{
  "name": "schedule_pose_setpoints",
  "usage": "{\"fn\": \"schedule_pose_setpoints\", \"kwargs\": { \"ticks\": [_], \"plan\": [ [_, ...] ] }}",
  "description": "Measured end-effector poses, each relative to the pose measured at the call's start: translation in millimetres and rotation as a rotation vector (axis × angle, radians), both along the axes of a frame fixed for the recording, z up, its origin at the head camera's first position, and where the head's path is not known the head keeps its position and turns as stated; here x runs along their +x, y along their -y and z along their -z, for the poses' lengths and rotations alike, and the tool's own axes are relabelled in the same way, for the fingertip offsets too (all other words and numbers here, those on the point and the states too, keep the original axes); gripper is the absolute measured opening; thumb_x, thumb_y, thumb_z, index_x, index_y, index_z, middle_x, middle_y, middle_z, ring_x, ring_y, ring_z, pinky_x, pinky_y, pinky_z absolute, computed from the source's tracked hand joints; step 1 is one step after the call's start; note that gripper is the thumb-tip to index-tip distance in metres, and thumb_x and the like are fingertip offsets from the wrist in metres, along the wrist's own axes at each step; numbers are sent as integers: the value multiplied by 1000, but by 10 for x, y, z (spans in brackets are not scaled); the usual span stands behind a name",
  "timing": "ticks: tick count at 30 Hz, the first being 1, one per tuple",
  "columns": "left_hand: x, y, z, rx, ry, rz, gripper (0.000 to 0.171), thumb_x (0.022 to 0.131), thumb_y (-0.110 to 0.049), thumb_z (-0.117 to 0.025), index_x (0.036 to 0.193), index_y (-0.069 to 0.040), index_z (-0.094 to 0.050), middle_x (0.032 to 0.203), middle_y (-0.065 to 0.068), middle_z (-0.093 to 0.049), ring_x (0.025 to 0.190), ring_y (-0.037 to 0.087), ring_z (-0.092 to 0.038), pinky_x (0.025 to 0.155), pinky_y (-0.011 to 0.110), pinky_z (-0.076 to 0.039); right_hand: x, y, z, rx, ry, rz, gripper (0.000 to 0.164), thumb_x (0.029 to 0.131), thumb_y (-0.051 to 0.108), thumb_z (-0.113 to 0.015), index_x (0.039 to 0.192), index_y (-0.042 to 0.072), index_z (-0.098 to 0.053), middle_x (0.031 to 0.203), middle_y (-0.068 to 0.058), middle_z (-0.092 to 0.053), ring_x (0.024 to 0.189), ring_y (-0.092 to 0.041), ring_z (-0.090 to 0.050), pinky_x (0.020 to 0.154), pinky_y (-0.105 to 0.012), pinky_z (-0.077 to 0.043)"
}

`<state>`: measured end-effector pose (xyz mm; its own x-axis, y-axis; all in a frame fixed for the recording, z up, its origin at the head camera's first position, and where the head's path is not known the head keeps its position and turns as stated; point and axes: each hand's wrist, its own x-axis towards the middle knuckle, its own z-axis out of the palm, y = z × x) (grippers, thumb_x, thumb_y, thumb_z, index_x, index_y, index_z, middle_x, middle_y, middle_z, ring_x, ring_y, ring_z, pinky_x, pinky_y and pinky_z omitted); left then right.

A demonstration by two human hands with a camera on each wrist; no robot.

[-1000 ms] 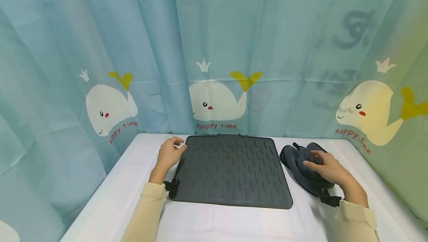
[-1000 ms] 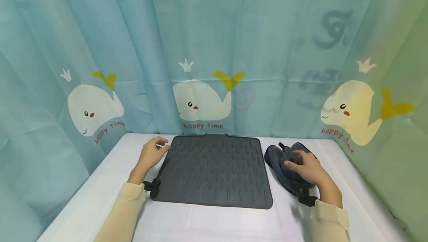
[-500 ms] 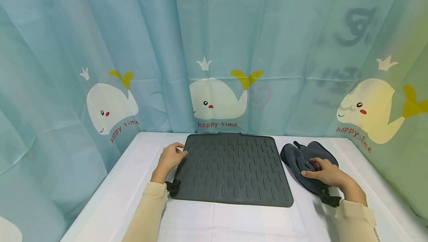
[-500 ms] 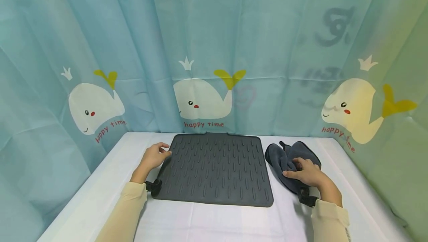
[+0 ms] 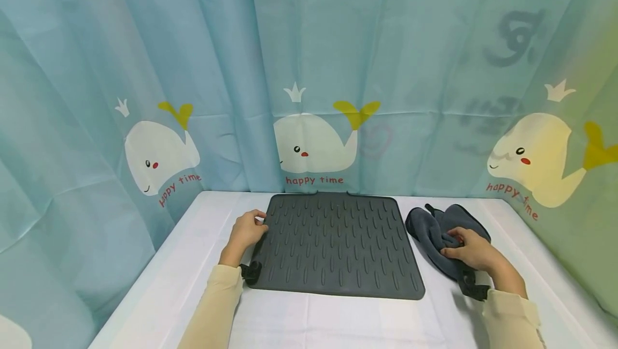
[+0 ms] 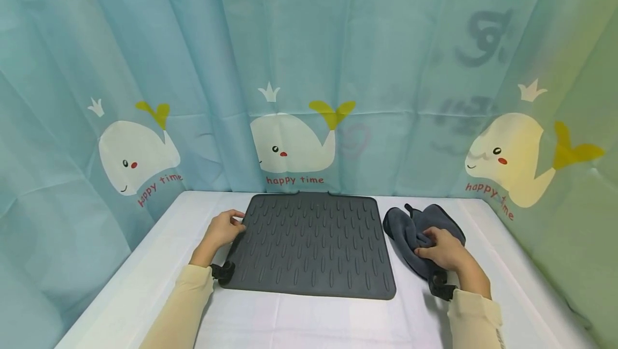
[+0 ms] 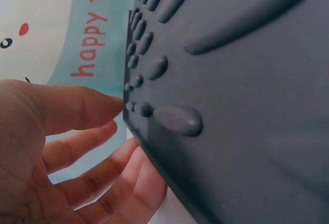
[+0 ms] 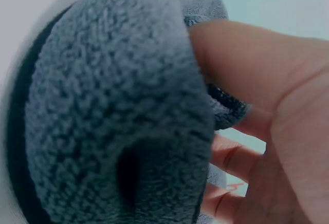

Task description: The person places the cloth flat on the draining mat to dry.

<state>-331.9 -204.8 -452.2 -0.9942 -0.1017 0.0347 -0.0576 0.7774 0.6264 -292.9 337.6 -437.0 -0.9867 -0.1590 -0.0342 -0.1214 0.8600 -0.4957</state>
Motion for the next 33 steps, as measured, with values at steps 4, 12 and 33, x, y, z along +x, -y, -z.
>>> {"fn": "schedule_pose_setpoints", "kwargs": {
  "ticks": [4, 12, 33],
  "plan": [
    [4, 30, 10, -1, 6, 2, 32, 92, -7, -65, 124, -3, -70, 104, 13, -72, 82, 24, -66, 73, 40, -53, -9, -1, 20, 12, -16, 7, 53, 87, 25, -78, 122, -10, -59, 102, -23, -65, 93, -36, -61, 79, -52, -49],
    [-10, 84, 45, -29, -14, 29, 38, 82, 4, -57, 115, -3, -74, 91, 8, -68, 72, 19, -59, 64, 31, -46, -17, -12, 43, 9, -50, 28, 40, 84, 17, -77, 116, -4, -65, 94, -17, -69, 88, -32, -62, 74, -45, -47],
    [-11, 93, 27, -54, -18, 68, 39, 80, 6, -59, 117, -1, -73, 89, 8, -67, 75, 21, -59, 67, 35, -47, 43, -37, -139, -3, -190, 178, 38, 90, 13, -70, 123, -5, -65, 80, -16, -61, 75, -31, -57, 62, -39, -44]
  ]
}}
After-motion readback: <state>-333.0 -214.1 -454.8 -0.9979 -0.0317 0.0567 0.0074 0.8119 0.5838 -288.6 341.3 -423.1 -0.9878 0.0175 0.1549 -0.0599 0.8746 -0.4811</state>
